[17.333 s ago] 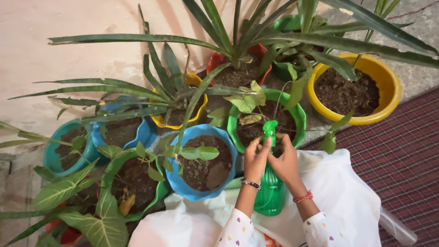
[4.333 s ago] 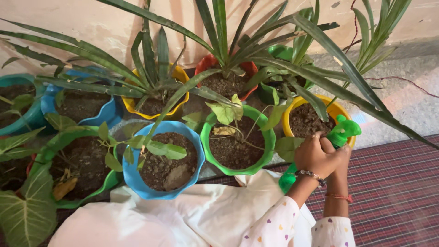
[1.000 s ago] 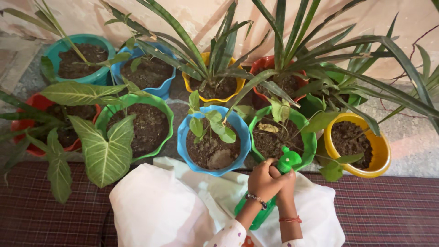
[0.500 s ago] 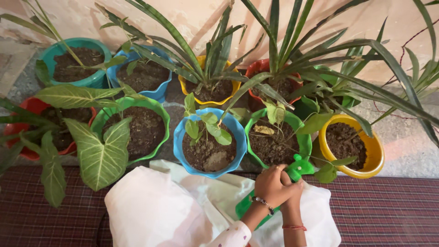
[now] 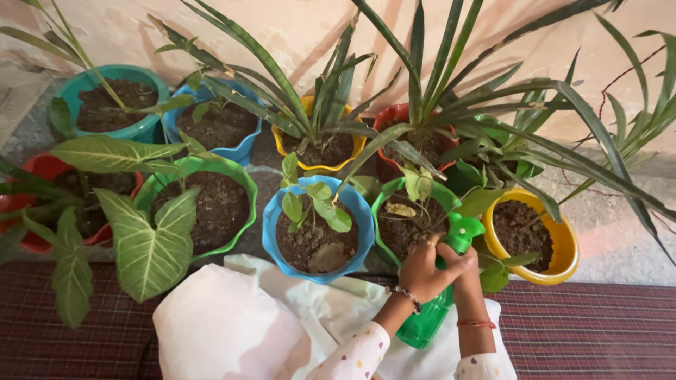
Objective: The person uses a green spray bottle to mist the leaves and soil of several potted plants arranged on a mat. The person moves from plant to plant, spraying each one in turn.
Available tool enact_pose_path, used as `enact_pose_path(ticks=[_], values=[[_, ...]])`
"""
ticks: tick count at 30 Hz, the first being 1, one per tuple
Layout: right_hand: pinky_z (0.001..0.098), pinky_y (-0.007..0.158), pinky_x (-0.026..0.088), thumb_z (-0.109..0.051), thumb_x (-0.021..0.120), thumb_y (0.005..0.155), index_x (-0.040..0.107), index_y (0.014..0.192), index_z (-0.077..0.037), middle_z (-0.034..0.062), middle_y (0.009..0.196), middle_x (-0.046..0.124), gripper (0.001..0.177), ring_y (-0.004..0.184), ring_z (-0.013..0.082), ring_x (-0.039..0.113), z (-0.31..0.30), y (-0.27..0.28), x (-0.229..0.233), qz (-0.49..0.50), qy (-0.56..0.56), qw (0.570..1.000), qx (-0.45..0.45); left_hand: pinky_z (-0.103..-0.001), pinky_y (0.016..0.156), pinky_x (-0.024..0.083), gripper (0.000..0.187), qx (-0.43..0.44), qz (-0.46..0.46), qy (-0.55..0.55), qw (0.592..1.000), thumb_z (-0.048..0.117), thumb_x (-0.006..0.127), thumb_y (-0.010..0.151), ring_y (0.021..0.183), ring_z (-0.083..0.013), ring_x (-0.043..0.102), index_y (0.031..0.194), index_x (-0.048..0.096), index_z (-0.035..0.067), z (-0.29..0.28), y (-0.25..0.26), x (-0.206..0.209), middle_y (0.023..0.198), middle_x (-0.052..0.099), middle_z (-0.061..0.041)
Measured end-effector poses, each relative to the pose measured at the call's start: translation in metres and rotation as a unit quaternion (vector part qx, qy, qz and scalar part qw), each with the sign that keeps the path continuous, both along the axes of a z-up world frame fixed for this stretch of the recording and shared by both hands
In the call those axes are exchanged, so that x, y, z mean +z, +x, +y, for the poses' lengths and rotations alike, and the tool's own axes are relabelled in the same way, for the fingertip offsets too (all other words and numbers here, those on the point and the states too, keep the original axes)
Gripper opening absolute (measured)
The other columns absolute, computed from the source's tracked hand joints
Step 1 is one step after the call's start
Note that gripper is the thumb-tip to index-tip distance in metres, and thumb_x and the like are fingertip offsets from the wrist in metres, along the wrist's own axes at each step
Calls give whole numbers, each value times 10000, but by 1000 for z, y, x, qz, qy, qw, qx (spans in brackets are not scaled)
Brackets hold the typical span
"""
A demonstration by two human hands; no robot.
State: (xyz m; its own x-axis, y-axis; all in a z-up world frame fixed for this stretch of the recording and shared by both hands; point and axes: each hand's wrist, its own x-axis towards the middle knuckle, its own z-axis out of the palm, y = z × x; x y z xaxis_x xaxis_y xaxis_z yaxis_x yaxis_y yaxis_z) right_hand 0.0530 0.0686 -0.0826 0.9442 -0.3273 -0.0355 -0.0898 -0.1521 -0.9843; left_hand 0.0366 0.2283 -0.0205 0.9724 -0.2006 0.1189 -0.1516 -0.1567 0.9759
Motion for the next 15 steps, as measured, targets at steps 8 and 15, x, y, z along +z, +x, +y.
enact_pose_path(ticks=[8, 15], values=[[299, 633, 496, -150, 714, 813, 654, 1041, -26, 21, 843, 647, 266, 727, 138, 605, 16, 35, 60, -5, -25, 998, 63, -455, 1082, 459, 1033, -6, -12, -70, 997, 601, 743, 812, 1347, -397, 544, 1568, 375, 1, 7, 27, 25, 1490, 491, -262], [331, 659, 547, -91, 690, 795, 675, 1066, 9, 74, 886, 711, 289, 744, 195, 680, 27, 108, 150, 25, 0, 991, 129, -402, 1158, 440, 1178, -43, -82, -194, 977, 544, 803, 777, 1385, -339, 526, 1659, 250, -8, 26, 52, 56, 1604, 451, -229]])
